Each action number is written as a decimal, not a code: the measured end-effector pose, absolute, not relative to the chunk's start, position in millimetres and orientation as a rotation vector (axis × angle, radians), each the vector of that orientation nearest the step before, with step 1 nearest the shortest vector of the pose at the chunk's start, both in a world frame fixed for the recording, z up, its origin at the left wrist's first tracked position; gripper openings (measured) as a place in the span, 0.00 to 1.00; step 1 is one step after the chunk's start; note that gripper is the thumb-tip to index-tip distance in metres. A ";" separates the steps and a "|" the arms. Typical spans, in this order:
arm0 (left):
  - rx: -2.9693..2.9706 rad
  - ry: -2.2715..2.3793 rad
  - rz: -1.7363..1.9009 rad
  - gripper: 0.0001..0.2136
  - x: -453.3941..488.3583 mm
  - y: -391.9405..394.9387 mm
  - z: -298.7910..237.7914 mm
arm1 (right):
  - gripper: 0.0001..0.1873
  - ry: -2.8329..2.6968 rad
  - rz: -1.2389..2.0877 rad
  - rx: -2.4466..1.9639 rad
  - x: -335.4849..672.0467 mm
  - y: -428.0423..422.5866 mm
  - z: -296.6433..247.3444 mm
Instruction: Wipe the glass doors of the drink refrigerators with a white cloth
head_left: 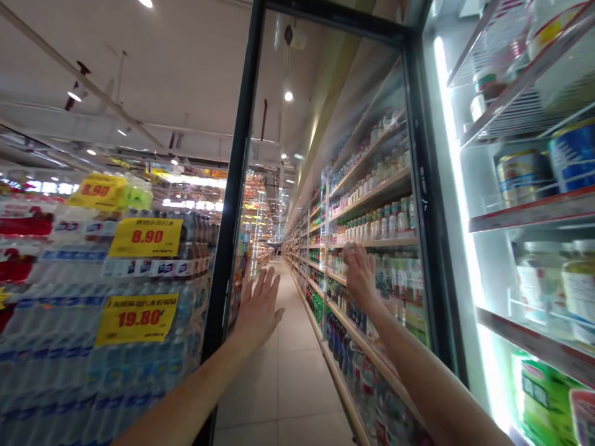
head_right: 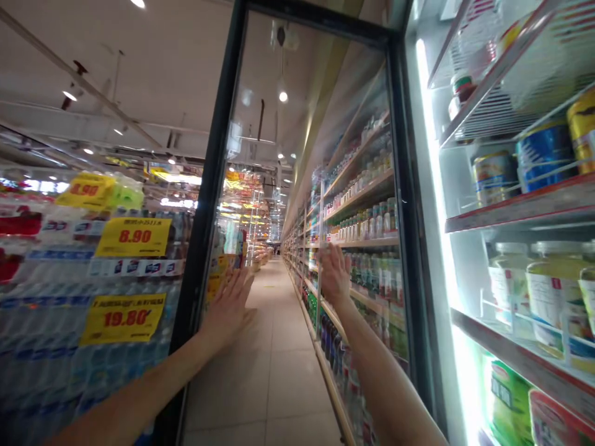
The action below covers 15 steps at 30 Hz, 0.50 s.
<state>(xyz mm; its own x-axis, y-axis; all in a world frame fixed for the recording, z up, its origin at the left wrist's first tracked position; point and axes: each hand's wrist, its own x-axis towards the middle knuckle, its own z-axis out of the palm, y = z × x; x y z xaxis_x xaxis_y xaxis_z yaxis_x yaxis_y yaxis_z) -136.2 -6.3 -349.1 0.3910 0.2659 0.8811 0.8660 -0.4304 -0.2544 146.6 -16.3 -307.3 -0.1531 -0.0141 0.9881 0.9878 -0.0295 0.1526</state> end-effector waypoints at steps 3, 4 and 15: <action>-1.881 -0.947 -1.016 0.28 -137.3 -1.9 -350.8 | 0.25 -0.900 -1.118 -1.273 191.9 -25.6 -307.3; -1.873 -0.940 -1.020 0.28 -137.6 -1.2 -351.3 | 0.25 -0.807 -1.063 -1.287 205.0 -28.8 -309.1; -1.879 -0.957 -1.059 0.29 -134.8 -0.1 -355.5 | 0.24 -1.121 -1.258 -1.275 244.2 -44.8 -340.5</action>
<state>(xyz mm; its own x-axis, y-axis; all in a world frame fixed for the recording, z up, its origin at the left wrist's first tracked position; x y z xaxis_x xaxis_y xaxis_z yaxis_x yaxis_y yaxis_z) -134.8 -0.1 -355.5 0.3745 0.2359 0.8967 0.8684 -0.4283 -0.2500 244.2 -44.8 -340.5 0.0360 -0.0246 0.9991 0.9953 -0.0889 -0.0380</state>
